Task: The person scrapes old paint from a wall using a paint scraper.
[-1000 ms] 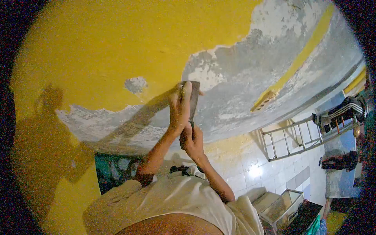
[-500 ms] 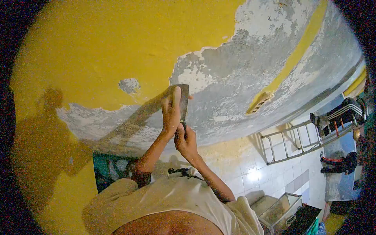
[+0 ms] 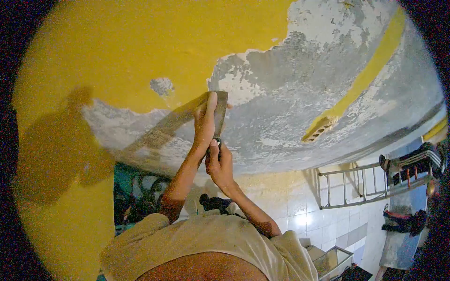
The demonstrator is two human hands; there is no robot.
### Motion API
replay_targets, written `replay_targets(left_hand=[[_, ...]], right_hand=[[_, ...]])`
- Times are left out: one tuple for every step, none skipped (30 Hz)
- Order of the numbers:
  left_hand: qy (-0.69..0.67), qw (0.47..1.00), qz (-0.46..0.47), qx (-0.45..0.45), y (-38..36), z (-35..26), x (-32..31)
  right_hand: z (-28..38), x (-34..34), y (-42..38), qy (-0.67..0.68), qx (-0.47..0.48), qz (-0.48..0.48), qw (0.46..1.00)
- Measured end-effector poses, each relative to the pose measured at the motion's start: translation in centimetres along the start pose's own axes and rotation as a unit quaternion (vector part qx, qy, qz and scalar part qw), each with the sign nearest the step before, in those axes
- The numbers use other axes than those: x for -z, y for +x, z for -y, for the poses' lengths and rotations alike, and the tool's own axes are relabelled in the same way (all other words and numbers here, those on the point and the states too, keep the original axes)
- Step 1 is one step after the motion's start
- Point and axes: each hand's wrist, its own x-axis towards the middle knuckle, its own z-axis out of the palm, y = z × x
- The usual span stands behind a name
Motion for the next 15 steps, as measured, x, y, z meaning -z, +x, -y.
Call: replay_targets(left_hand=[[-0.012, 1.000, -0.018, -0.011, -0.1, -0.1, -0.3], [-0.010, 1.000, -0.022, -0.012, -0.2, 0.1, -0.5], [-0.010, 0.998, -0.021, -0.051, -0.3, 0.3, -0.9], [-0.008, 0.996, -0.018, -0.088, -0.4, 0.4, -1.1], [0.013, 0.996, -0.003, -0.087, 0.2, 0.2, -0.9], [0.016, 0.996, -0.002, -0.084, 0.8, -1.0, -0.8], [0.034, 0.996, 0.004, -0.085, 1.6, -2.7, -0.9], [0.053, 0.995, 0.009, -0.086, 2.1, -3.6, -0.8], [0.044, 0.996, 0.020, -0.070, 2.2, -3.6, -0.6], [0.045, 0.996, 0.020, -0.072, 2.3, -2.9, -0.6], [0.030, 0.995, 0.007, -0.099, 2.5, -1.5, -0.6], [0.014, 0.992, -0.008, -0.123, 2.0, -1.3, -0.6], [0.011, 0.992, -0.014, -0.126, 1.9, -1.2, -0.8], [0.021, 0.992, -0.010, -0.127, 2.1, -1.4, -0.9], [0.034, 0.992, -0.003, -0.124, 2.0, -1.8, -0.9]], right_hand=[[-0.2, 0.3, -0.1, -0.006, 0.001, 0.001, 1.000], [-0.6, 0.5, -0.2, -0.012, 0.001, 0.000, 1.000], [-0.9, 0.6, -0.2, -0.008, 0.019, -0.005, 1.000], [-1.0, 0.8, 0.1, -0.007, 0.019, -0.004, 1.000], [-0.9, 0.9, 0.8, -0.018, 0.042, -0.004, 0.999], [-0.8, 0.9, 1.4, -0.029, 0.065, -0.004, 0.997], [0.3, 0.4, 1.8, -0.027, 0.063, -0.006, 0.998], [1.8, -0.3, 2.2, 0.005, 0.038, 0.005, 0.999], [2.7, -0.8, 2.1, 0.037, 0.013, 0.016, 0.999], [2.2, -0.6, 2.2, 0.038, 0.015, 0.016, 0.999], [1.2, -0.3, 2.3, 0.023, 0.027, 0.017, 0.999], [1.0, -0.3, 2.0, 0.006, 0.035, 0.020, 0.999], [1.1, -0.2, 1.5, 0.011, 0.017, 0.006, 1.000], [1.4, -0.1, 2.1, 0.010, 0.023, 0.011, 1.000], [1.8, -0.1, 2.8, -0.005, 0.056, 0.009, 0.998]])
